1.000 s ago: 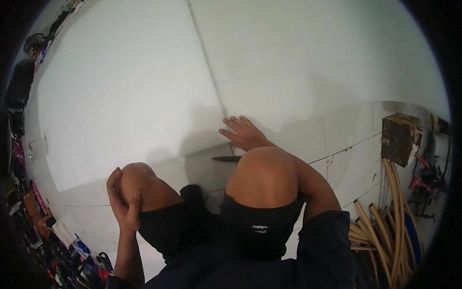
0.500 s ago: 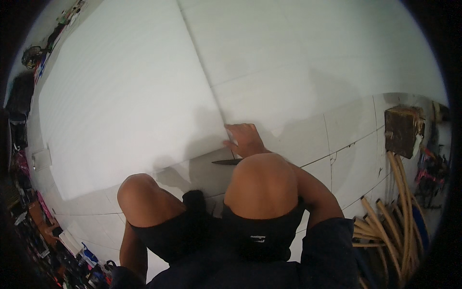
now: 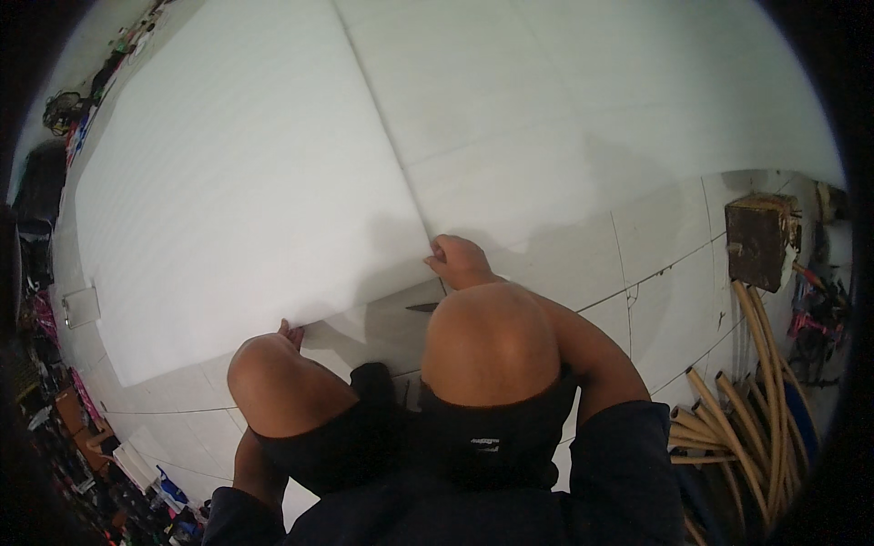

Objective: The person unrolls a large sheet of white foam padding on the floor, marks it using a metal container as a guide, and cuts it into a strip using shears.

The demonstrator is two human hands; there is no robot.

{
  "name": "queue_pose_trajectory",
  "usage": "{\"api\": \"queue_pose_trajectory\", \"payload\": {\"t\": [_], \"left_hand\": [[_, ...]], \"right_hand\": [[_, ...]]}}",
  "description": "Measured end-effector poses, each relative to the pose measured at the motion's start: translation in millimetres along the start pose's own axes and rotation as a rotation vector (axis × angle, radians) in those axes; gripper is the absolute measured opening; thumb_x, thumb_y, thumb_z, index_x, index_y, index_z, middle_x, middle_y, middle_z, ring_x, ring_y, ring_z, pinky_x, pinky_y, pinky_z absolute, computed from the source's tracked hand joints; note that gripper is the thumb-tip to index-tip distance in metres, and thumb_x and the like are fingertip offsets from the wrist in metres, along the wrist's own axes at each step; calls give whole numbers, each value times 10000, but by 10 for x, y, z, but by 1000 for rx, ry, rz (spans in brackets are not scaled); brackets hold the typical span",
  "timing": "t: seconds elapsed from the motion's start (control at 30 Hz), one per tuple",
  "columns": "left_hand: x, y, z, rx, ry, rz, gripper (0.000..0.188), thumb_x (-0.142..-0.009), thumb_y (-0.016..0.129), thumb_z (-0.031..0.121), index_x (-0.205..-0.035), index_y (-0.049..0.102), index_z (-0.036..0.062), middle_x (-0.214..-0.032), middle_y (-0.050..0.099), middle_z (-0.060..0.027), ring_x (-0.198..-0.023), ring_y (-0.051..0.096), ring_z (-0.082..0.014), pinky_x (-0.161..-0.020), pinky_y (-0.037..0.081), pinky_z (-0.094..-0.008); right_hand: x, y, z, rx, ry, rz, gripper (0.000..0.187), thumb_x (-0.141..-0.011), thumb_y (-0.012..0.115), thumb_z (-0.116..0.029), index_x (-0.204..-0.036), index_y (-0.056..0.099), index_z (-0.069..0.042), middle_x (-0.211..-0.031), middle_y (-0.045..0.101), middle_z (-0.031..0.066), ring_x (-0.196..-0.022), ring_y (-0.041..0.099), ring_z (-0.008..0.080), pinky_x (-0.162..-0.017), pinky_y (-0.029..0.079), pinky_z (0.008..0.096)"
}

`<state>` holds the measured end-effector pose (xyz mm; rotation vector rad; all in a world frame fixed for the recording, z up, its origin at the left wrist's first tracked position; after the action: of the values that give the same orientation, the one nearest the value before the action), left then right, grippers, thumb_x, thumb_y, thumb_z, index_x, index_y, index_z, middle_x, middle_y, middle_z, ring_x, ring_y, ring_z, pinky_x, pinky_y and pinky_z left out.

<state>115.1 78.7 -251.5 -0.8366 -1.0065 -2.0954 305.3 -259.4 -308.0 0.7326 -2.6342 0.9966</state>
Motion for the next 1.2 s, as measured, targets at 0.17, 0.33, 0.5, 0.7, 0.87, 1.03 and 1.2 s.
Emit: {"api": "queue_pose_trajectory", "payload": {"t": [0.17,0.33,0.5,0.7,0.87,1.03,1.2], "left_hand": [[198,-134,88,-13,25,33,367,-962,543,273,-1220,523,13,-1169,572,-123,-1106,541,-238,-978,430,-366],[554,-89,391,-129,128,144,357,-965,546,261,-1217,525,9,-1160,576,-117,-1102,542,-229,-972,433,-360],[1349,538,1027,-708,606,400,346,-967,550,248,-1213,528,6,-1152,579,-111,-1098,543,-220,-966,437,-354],[1886,1640,1101,-1609,777,183,568,-781,741,309,-1193,513,-9,-1239,520,-209,-1172,480,-375,-1005,397,-472],[2248,1957,1093,-1755,494,98,559,-729,760,340,-1105,542,-11,-1156,532,-217,-1106,498,-394,-947,429,-489],[2909,1795,1068,-1807,274,121,597,-713,737,391,-1116,578,-20,-1170,533,-223,-1113,513,-397,-921,465,-493],[3559,1744,1030,-1598,117,222,587,-747,745,407,-1125,583,-11,-1159,559,-226,-1116,533,-402,-946,460,-493]], "right_hand": [[72,-170,-212,270,-185,-138,437,-848,712,-250,-1221,574,-67,-1149,607,109,-1081,574,239,-960,422,416],[164,-483,-17,747,-383,-111,760,-767,736,-186,-1445,399,-120,-1536,269,158,-1417,259,368,-1129,234,561],[-69,-849,536,705,-313,40,637,-866,624,-426,-1386,480,-88,-1373,512,190,-1278,485,352,-999,420,523],[-233,-2363,345,-23,528,586,642,-936,570,-355,-1399,406,58,-1331,534,263,-1231,519,390,-1008,437,433],[-124,-3898,296,-715,496,953,695,-930,590,-289,-1454,301,66,-1461,400,231,-1320,430,328,-1083,361,382],[276,-4678,-1368,-996,303,1150,618,-949,566,-241,-1438,332,55,-1447,416,193,-1293,443,301,-1090,348,384],[1034,-5054,-3471,-657,-45,1190,643,-1006,500,-321,-1441,283,100,-1459,387,229,-1334,398,315,-1135,283,374]]}}
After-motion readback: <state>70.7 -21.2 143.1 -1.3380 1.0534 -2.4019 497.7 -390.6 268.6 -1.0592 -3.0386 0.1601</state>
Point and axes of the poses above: each hand's wrist, its own x-axis away from the middle knuckle, its own y-axis out of the palm, z = x × y, the point moved 7 cm from there along -x, towards the middle knuckle
